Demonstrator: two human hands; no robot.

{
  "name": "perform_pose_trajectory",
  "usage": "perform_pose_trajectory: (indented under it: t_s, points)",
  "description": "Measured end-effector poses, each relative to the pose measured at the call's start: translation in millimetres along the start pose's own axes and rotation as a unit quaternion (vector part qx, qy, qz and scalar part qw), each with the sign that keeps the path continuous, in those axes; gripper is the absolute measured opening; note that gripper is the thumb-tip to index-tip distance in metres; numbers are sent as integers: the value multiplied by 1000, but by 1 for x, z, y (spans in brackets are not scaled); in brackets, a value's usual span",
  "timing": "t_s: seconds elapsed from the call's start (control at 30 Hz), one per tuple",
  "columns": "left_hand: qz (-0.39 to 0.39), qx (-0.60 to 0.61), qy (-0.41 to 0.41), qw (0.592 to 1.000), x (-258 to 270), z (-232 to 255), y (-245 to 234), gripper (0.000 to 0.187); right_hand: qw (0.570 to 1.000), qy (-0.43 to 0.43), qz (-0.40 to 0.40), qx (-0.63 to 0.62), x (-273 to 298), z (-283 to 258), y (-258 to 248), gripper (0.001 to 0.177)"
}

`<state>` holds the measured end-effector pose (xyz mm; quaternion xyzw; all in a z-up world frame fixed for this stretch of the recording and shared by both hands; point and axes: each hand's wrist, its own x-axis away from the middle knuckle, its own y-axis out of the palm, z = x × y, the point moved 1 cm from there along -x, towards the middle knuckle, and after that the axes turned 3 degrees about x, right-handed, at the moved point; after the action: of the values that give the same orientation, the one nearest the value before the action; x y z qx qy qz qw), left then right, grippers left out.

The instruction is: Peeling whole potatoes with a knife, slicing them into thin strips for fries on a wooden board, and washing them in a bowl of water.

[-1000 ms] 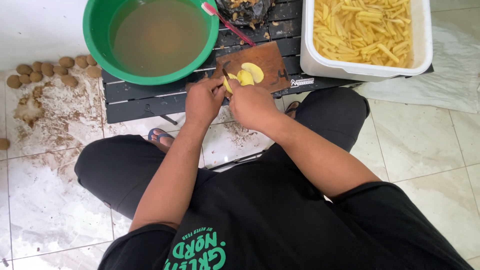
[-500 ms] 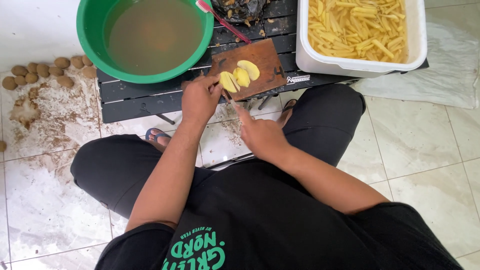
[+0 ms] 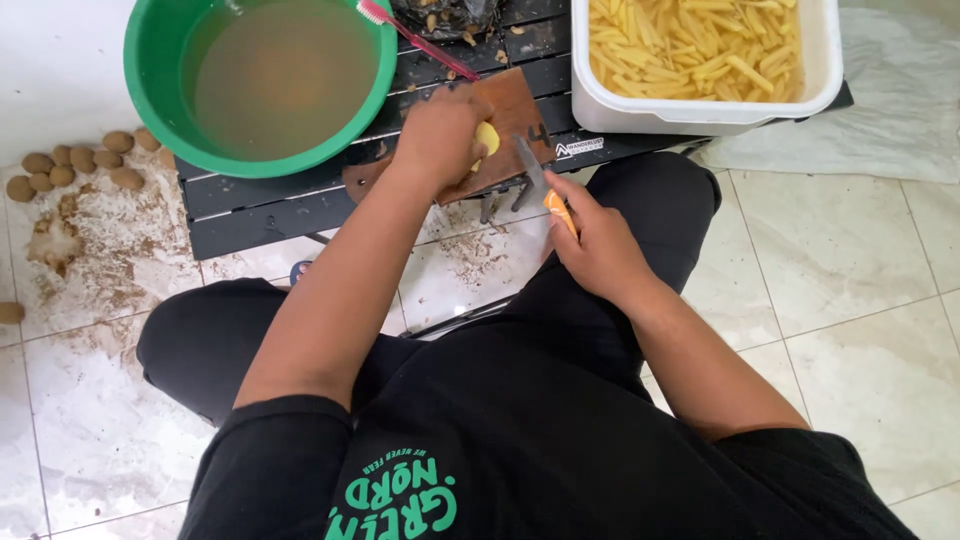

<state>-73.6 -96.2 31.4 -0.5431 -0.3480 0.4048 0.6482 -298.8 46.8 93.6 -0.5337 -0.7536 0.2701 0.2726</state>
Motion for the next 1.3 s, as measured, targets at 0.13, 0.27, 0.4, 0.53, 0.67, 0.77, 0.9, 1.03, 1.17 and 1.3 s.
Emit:
perform_pose_trajectory:
  t_s: [0.13,0.27,0.4,0.53,0.67,0.77,0.9,1.03,1.17,1.3]
  points:
    - [-52,-53,-1,997,-28,-6,-4,33,999,-26,6,31,-6,16,12,57]
    - [39,57,-51,996,-6,-9,-37,33,991,-92,-12,93,-9,23,46,58]
    - [195,291,-65,934,51,2,-71,11,978,-131,-81,143,-26,4,79,56]
    - [217,348,-142,901,106,1,-55,43,971,-168,-39,164,-50,-10,109,55]
    - [207,396,-223,867,126,-21,-15,37,977,-144,17,159,-55,-15,101,47]
    - [200,465,-218,834,120,-36,11,34,974,-128,39,186,-51,-9,91,50]
    - [173,463,-211,843,87,-46,42,48,971,-137,53,191,-49,-10,65,50]
    - [182,275,-198,923,97,-22,11,57,972,-123,41,197,-48,-9,64,49]
    - [150,219,-162,950,104,-28,21,50,972,-137,10,192,-54,-19,67,51]
    - [168,205,-143,954,105,-41,39,48,970,-149,0,191,-65,-45,65,47]
